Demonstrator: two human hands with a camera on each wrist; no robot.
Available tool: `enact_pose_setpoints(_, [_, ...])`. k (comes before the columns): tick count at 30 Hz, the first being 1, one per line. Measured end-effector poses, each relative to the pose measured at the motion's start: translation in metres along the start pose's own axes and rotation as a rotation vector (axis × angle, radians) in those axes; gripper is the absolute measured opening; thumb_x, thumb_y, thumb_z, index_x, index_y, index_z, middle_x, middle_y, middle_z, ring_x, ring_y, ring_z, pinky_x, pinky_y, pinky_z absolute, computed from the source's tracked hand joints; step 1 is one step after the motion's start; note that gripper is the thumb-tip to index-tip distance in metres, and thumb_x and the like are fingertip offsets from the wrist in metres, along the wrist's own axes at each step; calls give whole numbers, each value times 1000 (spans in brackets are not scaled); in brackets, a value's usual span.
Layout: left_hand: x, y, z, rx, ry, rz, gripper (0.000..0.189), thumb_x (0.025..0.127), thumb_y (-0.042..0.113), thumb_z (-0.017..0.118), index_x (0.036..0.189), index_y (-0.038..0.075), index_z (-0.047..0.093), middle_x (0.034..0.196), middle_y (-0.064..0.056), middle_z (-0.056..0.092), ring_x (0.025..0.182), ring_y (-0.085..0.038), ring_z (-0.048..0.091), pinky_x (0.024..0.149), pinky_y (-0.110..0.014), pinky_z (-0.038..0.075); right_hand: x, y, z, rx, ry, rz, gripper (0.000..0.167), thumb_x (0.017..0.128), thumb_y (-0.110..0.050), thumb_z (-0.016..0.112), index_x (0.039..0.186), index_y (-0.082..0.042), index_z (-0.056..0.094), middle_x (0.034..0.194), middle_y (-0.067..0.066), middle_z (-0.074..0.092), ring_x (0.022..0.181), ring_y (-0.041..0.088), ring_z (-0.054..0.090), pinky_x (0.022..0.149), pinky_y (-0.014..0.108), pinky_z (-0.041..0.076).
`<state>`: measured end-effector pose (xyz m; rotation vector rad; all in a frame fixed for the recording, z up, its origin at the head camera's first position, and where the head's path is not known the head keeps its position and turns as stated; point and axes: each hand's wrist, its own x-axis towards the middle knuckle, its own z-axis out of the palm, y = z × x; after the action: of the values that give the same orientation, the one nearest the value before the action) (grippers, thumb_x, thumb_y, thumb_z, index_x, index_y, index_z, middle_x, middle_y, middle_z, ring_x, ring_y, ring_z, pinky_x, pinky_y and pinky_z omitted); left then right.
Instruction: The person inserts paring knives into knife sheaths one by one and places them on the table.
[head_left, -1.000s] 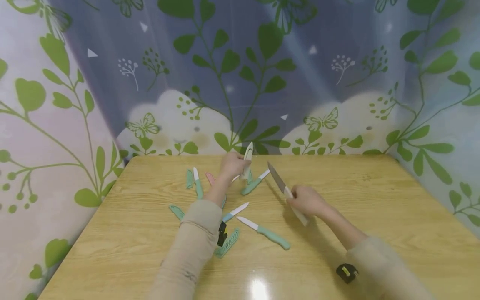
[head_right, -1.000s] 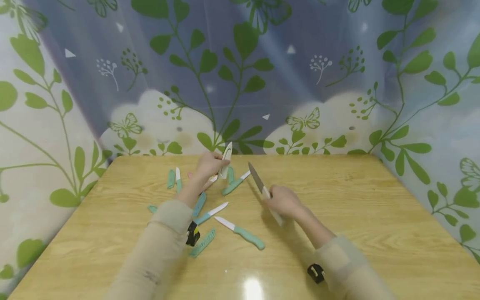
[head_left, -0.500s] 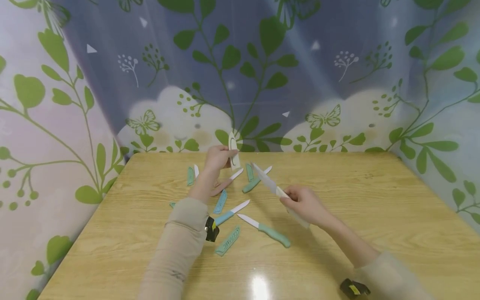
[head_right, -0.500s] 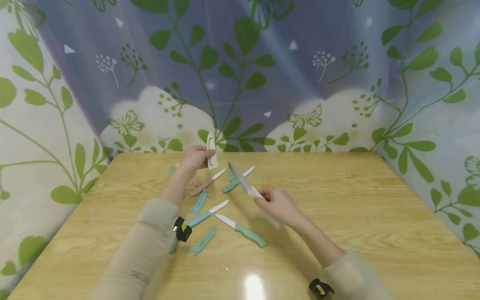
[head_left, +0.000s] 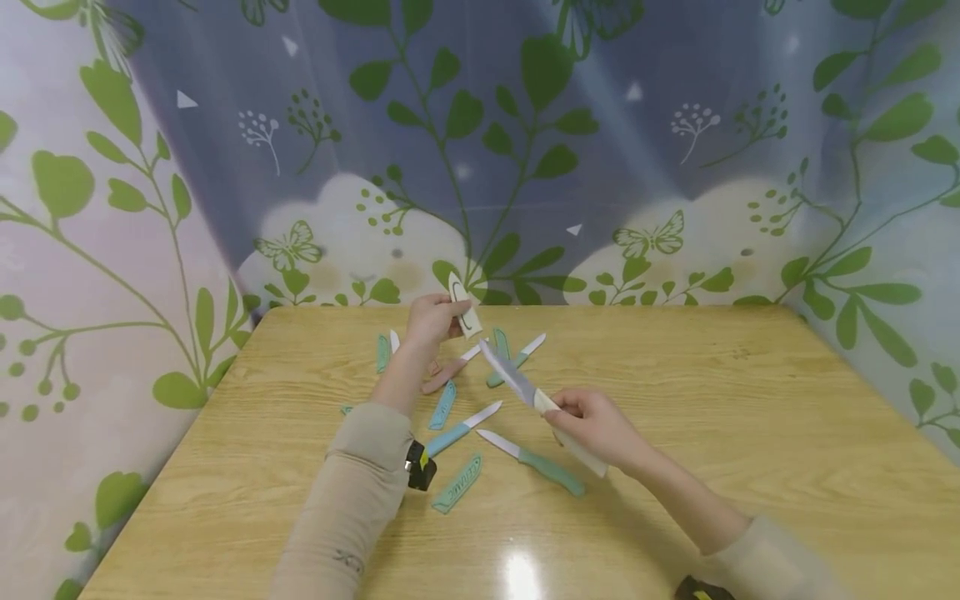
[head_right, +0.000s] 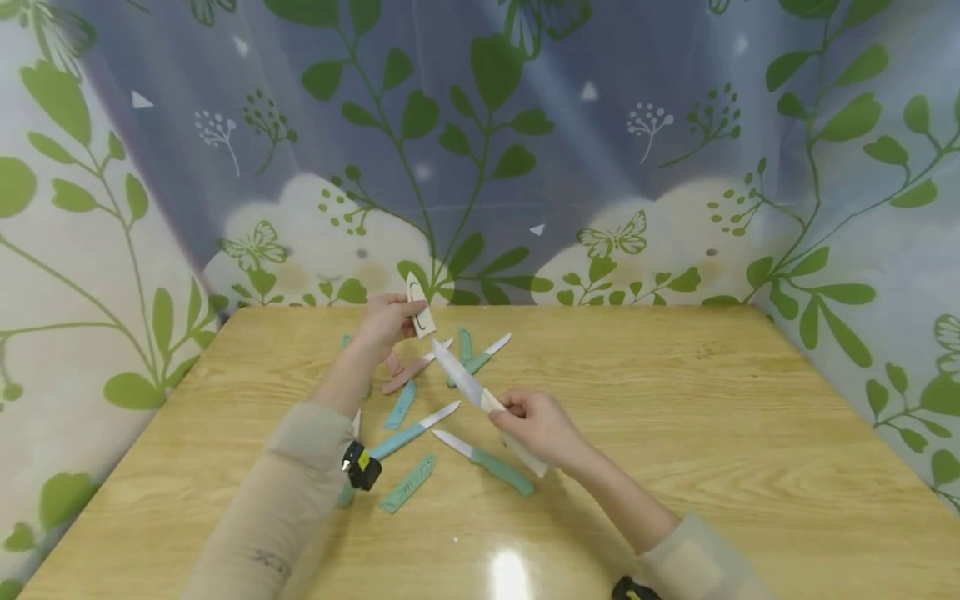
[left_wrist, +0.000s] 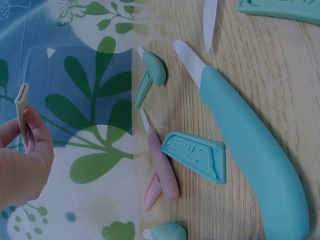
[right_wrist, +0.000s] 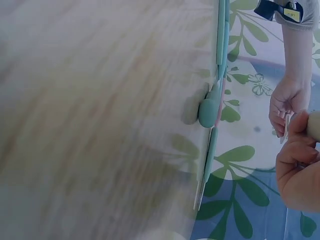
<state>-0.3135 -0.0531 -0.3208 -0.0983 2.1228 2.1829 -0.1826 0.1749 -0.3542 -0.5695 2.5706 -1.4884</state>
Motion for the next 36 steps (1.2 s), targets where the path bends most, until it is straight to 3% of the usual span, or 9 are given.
enact_pose_setpoints(15, [-2, -2, 9, -94, -6, -14, 24, 89, 5, 60, 109, -8, 57, 84, -8, 61, 68, -13, 59, 70, -23, 53, 2, 7, 1, 58, 15, 35, 23, 94, -15, 53, 98, 7, 60, 69, 5, 58, 63, 18, 52, 54, 29, 47])
enact_pose_setpoints(24, [-1, -4, 8, -161, 12, -20, 26, 89, 4, 59, 112, -9, 56, 88, -10, 61, 70, -13, 59, 69, -22, 52, 1, 7, 0, 67, 8, 36, 22, 93, -14, 54, 98, 7, 60, 68, 5, 57, 63, 18, 52, 54, 30, 47])
enact_pose_setpoints(36, [0, -5, 5, -236, -16, -38, 27, 90, 3, 58, 113, -9, 54, 86, -8, 60, 71, -13, 59, 67, -21, 51, 2, 5, -1, 65, 16, 26, 23, 93, -13, 53, 100, 8, 60, 68, 9, 58, 61, 18, 51, 53, 28, 46])
